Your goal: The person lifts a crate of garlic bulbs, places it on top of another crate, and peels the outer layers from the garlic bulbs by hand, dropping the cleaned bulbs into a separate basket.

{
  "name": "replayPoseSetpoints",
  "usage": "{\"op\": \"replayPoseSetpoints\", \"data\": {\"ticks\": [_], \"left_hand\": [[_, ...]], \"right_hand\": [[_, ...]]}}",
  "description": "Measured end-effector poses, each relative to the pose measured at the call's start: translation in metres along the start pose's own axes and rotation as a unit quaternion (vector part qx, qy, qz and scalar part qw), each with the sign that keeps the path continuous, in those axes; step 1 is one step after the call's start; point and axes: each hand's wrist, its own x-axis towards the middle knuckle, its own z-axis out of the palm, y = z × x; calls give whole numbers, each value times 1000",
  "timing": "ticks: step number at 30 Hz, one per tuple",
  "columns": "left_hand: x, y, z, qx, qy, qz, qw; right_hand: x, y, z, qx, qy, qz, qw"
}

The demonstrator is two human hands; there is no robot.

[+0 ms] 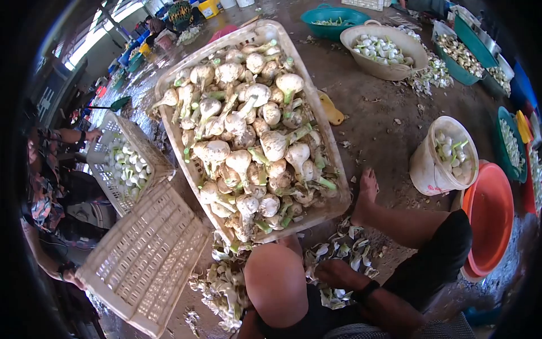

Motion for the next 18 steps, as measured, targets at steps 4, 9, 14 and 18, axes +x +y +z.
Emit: {"op": "replayPoseSetpoints", "data": {"ticks": [4,9,14,18], "left_hand": [[-39,-107,84,11,-48,-61,997],[-105,-109,61,-136,0,-157,978],[-145,-47,-52,-232,56,-21,971],[-192,-8,-132,-364,109,149,913]], "right_hand": [[0,1,-1,-24,0,-19,1000],[-2,-16,-11,-32,-32,-24,999],[-4,-41,-26,-18,6,-64,998],[-6,-45,-28,8,29,-52,998]]}}
